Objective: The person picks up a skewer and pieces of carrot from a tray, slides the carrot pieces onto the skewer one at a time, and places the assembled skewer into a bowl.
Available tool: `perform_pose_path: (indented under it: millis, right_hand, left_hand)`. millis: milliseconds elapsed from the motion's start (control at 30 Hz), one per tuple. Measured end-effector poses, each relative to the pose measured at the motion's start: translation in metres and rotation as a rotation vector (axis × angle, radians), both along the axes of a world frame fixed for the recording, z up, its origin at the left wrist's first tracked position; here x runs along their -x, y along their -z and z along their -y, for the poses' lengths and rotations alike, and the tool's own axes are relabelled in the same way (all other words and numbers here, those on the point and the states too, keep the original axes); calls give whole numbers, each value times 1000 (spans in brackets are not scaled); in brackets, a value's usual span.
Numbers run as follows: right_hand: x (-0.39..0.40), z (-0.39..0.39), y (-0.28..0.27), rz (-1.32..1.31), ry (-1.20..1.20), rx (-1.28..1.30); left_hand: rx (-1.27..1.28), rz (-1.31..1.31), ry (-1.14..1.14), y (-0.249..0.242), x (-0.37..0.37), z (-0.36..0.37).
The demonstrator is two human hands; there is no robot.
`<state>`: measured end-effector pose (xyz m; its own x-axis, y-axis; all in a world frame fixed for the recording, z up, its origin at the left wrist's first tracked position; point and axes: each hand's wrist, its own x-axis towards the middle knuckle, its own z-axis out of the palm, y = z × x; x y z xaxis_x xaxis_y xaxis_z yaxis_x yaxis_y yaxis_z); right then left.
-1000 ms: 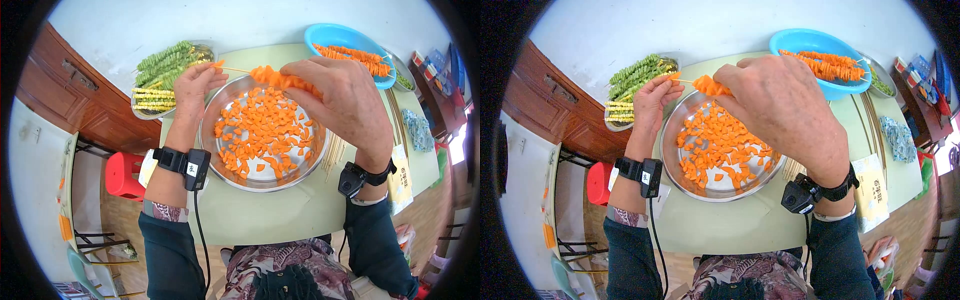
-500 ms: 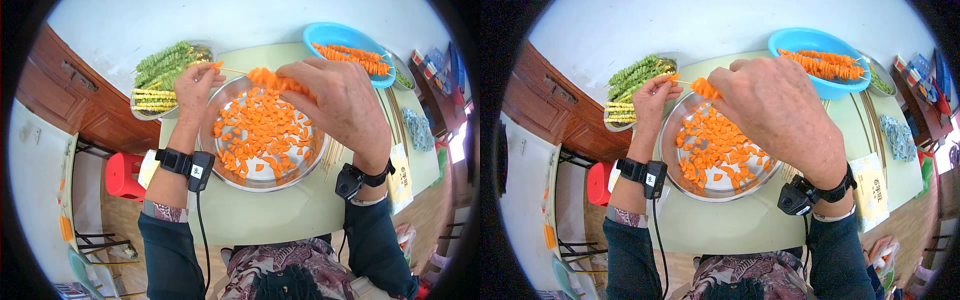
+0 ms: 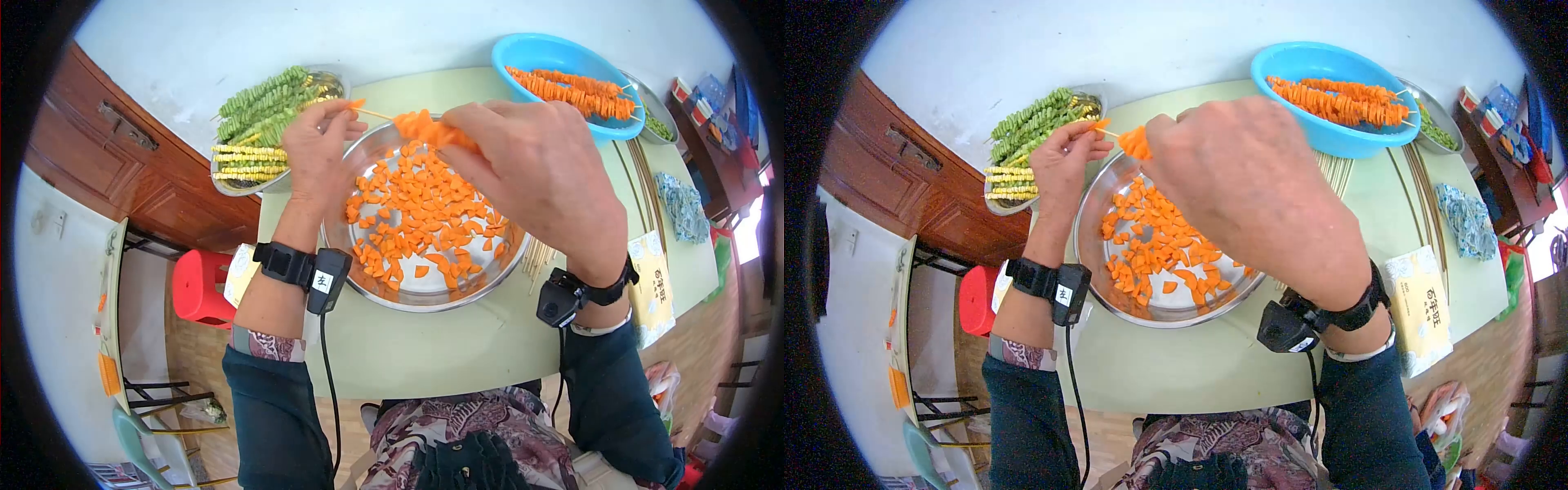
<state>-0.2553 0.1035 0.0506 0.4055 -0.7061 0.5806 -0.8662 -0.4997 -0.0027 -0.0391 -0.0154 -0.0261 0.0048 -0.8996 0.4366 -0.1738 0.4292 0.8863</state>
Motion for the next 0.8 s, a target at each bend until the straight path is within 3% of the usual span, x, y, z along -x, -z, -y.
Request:
perform_pose_path:
  millis: [267, 800]
  right_hand:
    - [-8, 13, 13, -33, -7, 26]
    - [4, 20, 7, 25, 48, 44]
  left_hand:
    - [148, 105, 64, 6, 15, -11]
    - [51, 63, 248, -7, 13, -18]
